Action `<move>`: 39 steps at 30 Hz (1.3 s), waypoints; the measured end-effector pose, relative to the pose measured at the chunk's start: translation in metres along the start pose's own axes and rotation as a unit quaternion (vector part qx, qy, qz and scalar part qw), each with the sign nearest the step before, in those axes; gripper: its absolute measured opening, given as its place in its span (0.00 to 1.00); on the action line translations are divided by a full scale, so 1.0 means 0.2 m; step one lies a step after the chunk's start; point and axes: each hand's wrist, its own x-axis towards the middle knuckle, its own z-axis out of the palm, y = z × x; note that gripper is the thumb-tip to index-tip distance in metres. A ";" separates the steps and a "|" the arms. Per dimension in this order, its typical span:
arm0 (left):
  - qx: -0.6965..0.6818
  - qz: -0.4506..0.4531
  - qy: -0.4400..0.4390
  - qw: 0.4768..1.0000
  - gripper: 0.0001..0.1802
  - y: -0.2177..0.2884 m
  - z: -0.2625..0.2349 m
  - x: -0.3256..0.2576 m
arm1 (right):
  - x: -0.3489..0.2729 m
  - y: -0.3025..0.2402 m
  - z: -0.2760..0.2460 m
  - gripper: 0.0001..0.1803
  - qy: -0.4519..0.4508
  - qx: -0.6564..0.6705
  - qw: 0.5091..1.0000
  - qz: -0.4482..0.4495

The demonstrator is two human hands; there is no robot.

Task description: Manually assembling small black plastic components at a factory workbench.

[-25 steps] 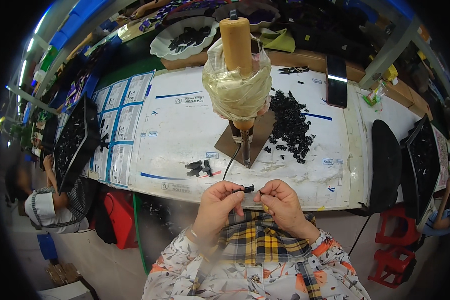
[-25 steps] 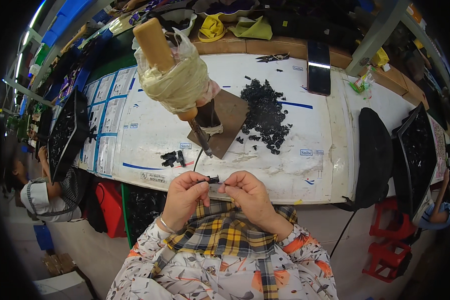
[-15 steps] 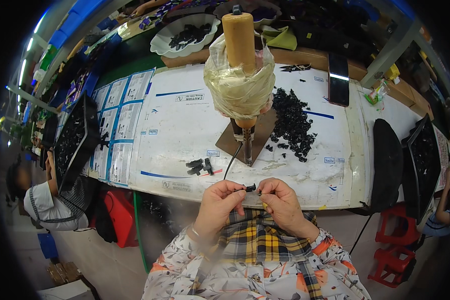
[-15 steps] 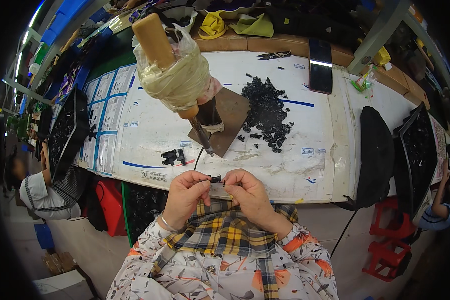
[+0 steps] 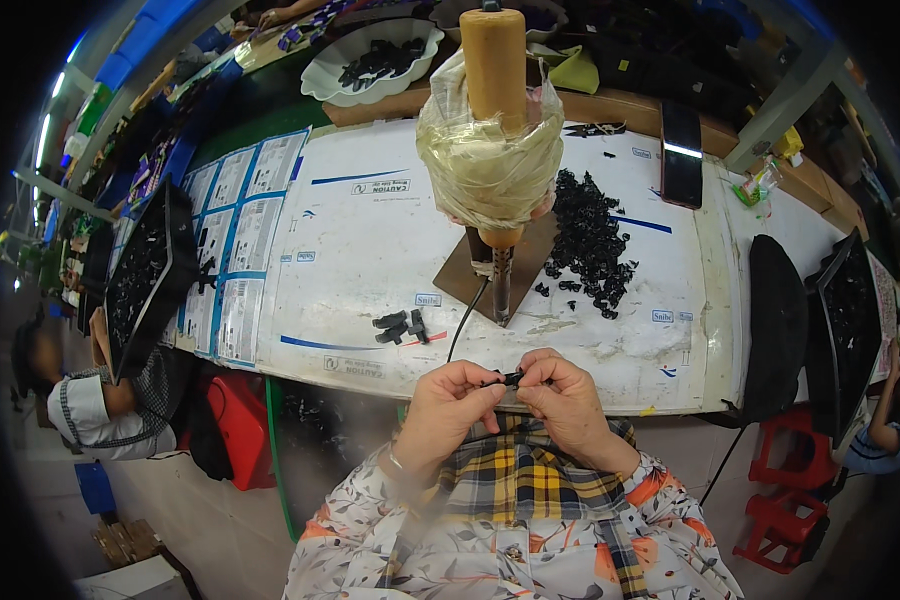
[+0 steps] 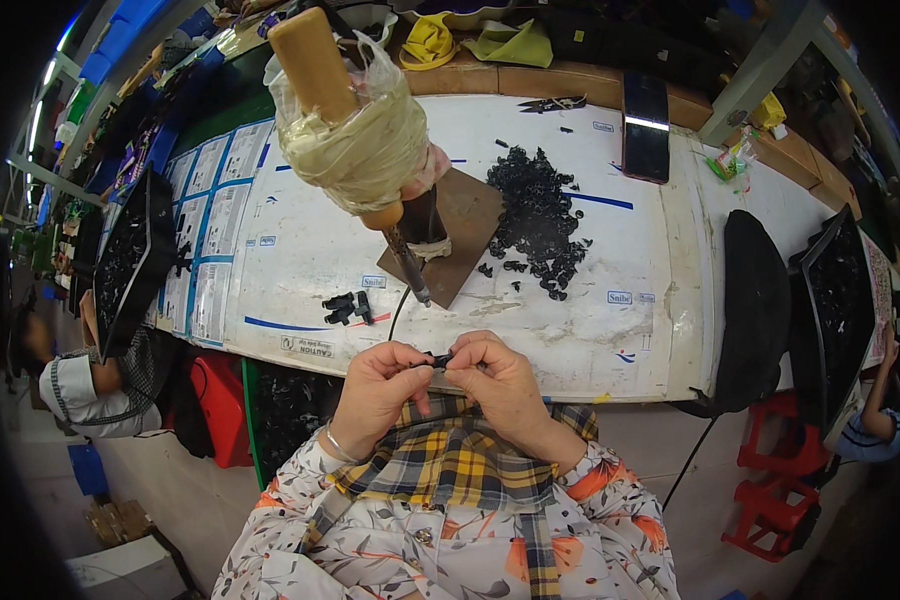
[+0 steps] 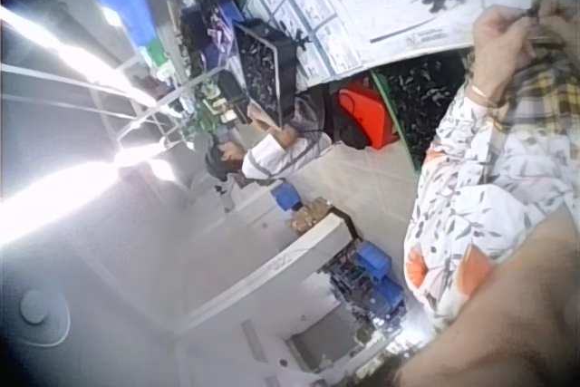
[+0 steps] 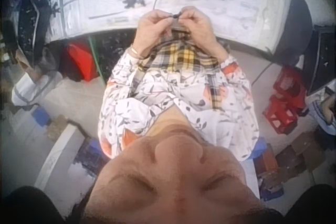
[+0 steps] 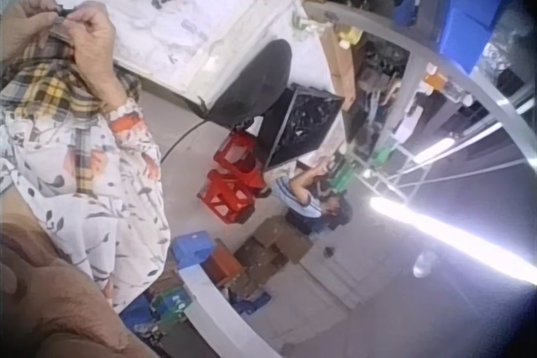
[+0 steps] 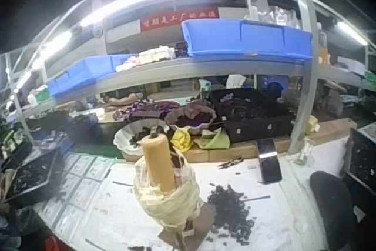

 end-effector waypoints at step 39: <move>0.463 0.407 -0.014 0.787 0.08 0.06 -0.03 0.12 | 0.12 -0.02 0.03 0.04 0.023 0.079 0.995 0.053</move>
